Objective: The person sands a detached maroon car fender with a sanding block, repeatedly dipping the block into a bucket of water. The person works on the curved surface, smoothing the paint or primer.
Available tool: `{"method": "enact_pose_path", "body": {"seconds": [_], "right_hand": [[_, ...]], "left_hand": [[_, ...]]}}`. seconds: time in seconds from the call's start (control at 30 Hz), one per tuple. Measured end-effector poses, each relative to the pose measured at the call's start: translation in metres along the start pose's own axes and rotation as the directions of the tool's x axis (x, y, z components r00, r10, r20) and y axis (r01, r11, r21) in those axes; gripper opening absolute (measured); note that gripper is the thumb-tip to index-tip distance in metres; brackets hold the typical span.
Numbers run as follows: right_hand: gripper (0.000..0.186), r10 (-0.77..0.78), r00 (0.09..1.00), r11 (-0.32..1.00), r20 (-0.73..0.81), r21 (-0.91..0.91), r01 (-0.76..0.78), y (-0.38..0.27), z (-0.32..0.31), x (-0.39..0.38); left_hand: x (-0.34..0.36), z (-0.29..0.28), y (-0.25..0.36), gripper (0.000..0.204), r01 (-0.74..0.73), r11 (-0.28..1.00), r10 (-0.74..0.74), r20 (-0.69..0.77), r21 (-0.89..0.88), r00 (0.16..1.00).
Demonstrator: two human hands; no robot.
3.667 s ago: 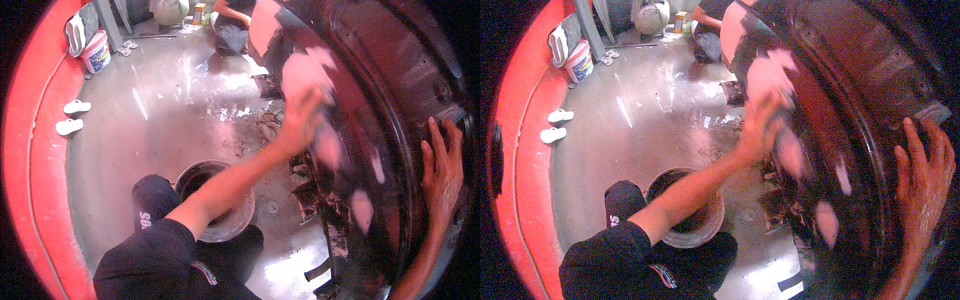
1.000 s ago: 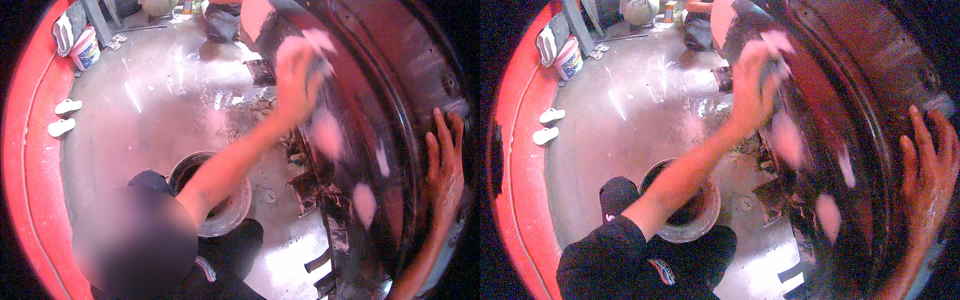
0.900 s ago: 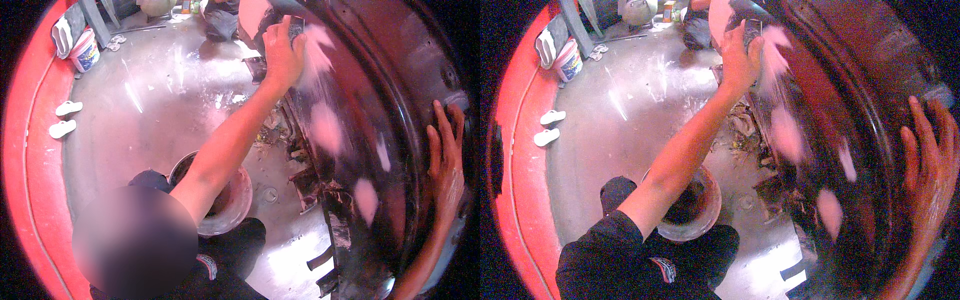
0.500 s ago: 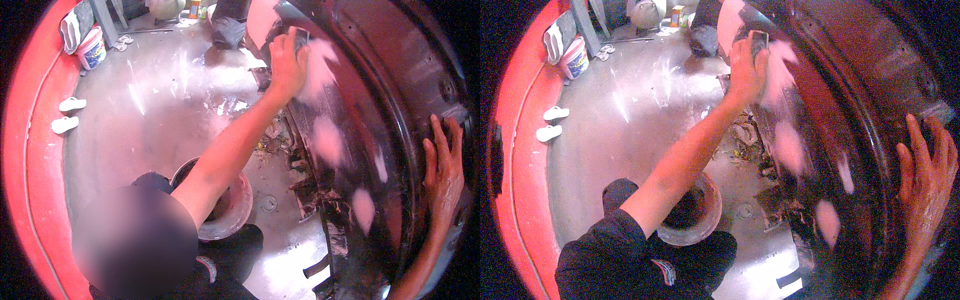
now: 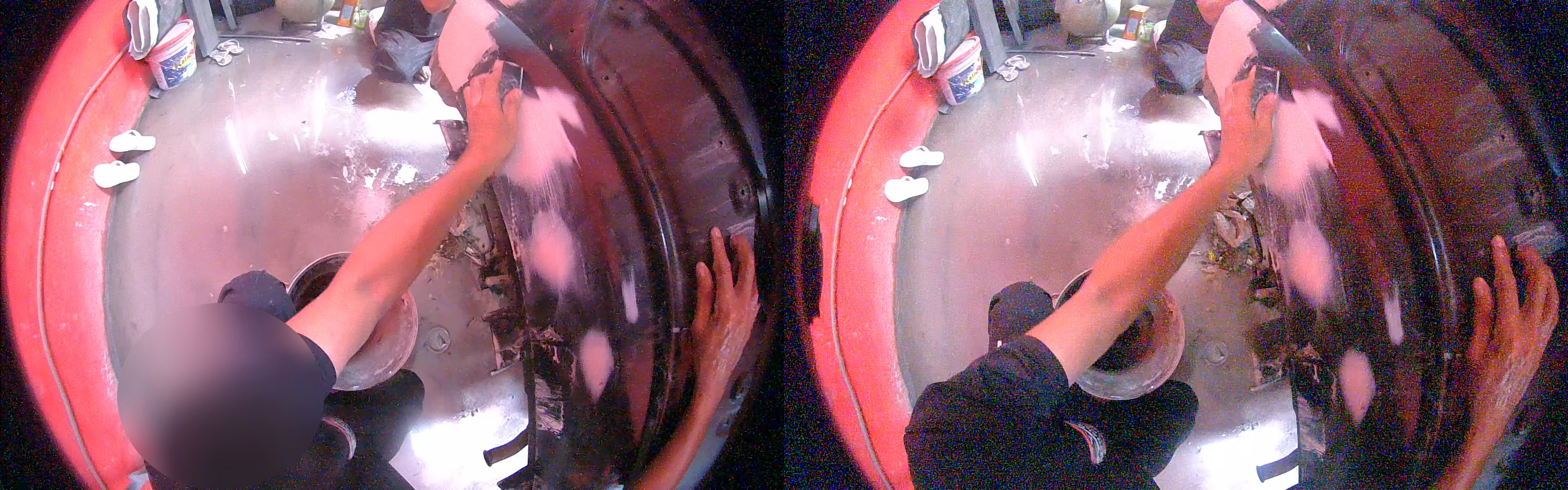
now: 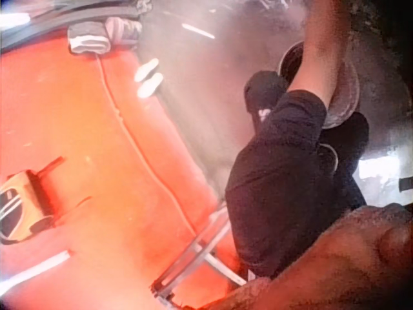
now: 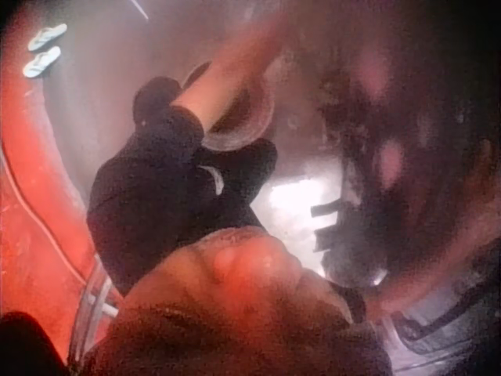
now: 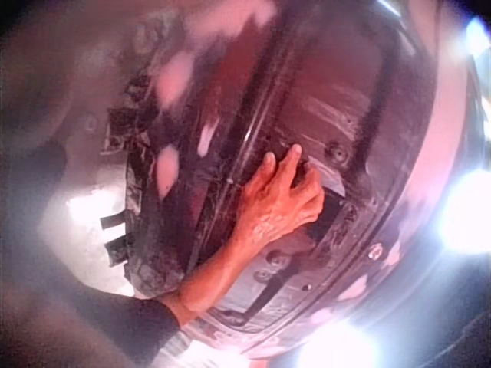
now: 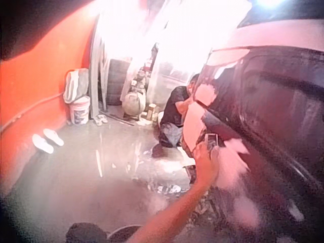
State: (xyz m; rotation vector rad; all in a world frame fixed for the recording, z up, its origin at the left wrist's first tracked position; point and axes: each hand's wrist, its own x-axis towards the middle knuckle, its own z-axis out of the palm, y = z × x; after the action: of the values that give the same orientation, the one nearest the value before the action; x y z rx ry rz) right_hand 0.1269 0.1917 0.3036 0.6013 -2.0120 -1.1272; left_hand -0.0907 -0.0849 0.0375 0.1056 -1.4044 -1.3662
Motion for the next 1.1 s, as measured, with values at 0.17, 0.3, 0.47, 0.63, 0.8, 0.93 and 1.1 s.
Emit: {"method": "enact_pose_path", "body": {"seconds": [0.17,0.3,0.47,0.63,0.8,0.93,1.1], "right_hand": [[0.041,0.038,0.999,0.999,0.014,-0.011,-0.037,0.000,-0.004,-0.009],[0.041,0.023,1.000,1.000,0.014,-0.013,-0.023,0.001,-0.006,-0.006],[0.041,-0.016,0.999,1.000,0.029,-0.016,0.017,0.005,0.001,-0.002],[0.041,0.013,0.999,0.999,0.037,-0.053,-0.011,0.004,-0.003,-0.008],[0.041,0.017,0.999,0.999,0.028,-0.028,-0.016,0.000,-0.005,-0.006],[0.040,0.026,0.998,0.999,0.059,-0.031,-0.024,0.002,-0.002,-0.004],[0.040,-0.018,0.998,0.995,0.058,-0.098,0.024,0.013,0.001,-0.009]], "left_hand": [[-0.140,-0.034,0.055,0.057,-0.124,0.986,0.153,0.321,-0.108,0.935],[-0.073,-0.015,-0.002,0.062,-0.211,0.977,0.215,0.168,-0.043,0.962],[-0.030,-0.008,-0.015,0.058,0.109,0.993,-0.112,0.084,0.038,0.990],[-0.149,-0.042,0.039,0.060,-0.096,0.991,0.118,0.269,-0.093,0.956],[-0.063,-0.014,-0.013,0.062,0.075,0.997,-0.078,0.138,0.029,0.987],[-0.080,-0.015,-0.003,0.057,0.134,0.989,-0.140,0.098,0.067,0.985],[-0.143,-0.029,0.026,0.059,0.044,0.999,-0.042,0.186,-0.007,0.982]]}}
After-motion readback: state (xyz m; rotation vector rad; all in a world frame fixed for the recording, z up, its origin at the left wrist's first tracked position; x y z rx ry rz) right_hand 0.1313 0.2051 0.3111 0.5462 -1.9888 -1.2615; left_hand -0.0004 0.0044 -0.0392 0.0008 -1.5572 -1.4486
